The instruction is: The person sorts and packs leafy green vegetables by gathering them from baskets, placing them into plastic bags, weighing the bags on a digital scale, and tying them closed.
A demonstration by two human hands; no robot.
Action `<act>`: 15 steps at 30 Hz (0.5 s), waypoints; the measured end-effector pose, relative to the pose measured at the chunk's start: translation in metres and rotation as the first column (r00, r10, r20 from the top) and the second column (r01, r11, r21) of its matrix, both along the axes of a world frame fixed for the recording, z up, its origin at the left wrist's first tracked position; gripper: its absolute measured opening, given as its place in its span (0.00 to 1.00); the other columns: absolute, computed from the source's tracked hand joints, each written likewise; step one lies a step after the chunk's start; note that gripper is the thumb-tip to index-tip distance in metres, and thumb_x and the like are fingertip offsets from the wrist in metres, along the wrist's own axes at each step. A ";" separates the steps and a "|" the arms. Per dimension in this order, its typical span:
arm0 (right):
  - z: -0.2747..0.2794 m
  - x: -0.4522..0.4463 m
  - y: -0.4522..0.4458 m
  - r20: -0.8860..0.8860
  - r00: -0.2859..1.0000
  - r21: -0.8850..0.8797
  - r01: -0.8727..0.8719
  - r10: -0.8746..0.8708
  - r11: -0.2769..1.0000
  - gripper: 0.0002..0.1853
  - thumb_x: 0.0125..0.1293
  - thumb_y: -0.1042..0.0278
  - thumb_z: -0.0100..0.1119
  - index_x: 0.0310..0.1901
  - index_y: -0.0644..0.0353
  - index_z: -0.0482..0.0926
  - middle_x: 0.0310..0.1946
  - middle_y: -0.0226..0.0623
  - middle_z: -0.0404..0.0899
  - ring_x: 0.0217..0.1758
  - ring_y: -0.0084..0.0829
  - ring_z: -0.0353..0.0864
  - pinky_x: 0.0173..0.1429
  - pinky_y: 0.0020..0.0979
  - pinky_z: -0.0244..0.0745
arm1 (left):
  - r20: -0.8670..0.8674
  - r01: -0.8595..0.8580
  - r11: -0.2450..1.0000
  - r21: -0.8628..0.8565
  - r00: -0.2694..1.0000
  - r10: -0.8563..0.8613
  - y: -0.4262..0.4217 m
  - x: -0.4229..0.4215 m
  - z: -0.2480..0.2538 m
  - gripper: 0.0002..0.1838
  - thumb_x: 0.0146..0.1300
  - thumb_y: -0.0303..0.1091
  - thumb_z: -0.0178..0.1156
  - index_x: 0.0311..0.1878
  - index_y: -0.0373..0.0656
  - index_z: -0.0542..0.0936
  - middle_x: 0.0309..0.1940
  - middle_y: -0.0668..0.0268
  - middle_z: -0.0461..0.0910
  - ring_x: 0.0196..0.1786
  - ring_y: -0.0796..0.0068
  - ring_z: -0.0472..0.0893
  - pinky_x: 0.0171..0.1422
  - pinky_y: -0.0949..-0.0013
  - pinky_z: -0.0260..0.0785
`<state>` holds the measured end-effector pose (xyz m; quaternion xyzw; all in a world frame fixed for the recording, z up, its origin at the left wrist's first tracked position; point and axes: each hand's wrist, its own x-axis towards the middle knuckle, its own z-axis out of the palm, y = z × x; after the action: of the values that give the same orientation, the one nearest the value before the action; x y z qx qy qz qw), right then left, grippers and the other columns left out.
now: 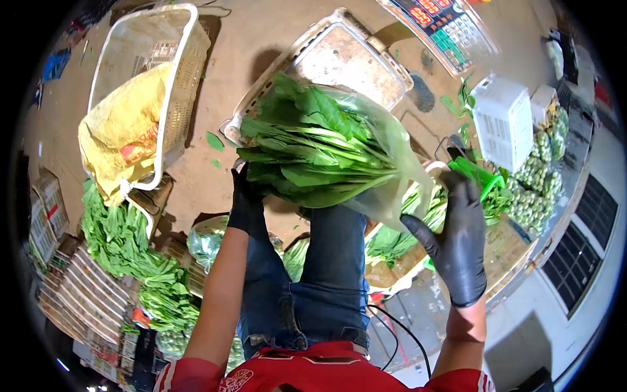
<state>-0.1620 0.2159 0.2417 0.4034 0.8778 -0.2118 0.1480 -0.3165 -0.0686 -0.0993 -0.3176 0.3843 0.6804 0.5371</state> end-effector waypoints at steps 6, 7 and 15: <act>-0.190 -0.142 0.030 -0.176 0.940 -0.310 -0.335 0.292 0.890 0.50 0.54 0.37 0.56 0.65 0.69 0.49 0.65 0.60 0.49 0.69 0.51 0.50 0.72 0.40 0.45 | 0.256 -0.369 0.909 -0.191 0.876 0.409 0.025 0.042 0.013 0.31 0.63 0.61 0.43 0.63 0.52 0.63 0.61 0.64 0.63 0.60 0.61 0.64 0.61 0.54 0.60; -0.206 -0.161 0.017 -0.170 0.978 -0.546 -0.196 0.121 0.814 0.47 0.56 0.38 0.54 0.65 0.68 0.51 0.64 0.59 0.53 0.67 0.48 0.55 0.72 0.39 0.47 | 0.231 -0.469 0.883 0.023 0.862 0.451 0.028 0.047 -0.007 0.30 0.64 0.59 0.43 0.63 0.51 0.63 0.60 0.64 0.63 0.60 0.61 0.65 0.61 0.55 0.60; -0.199 -0.091 -0.076 0.013 0.836 -0.161 -0.540 0.549 0.826 0.33 0.58 0.69 0.45 0.67 0.53 0.51 0.68 0.50 0.45 0.71 0.51 0.46 0.70 0.50 0.44 | 0.020 -0.274 0.947 0.167 0.961 0.275 0.070 0.056 0.090 0.28 0.66 0.45 0.50 0.63 0.38 0.60 0.57 0.61 0.67 0.54 0.67 0.71 0.58 0.66 0.67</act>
<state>-0.2526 0.1402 0.0426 0.1300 0.9330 -0.2148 0.2579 -0.2608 0.0014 -0.0097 -0.3202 0.2785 0.7791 0.4615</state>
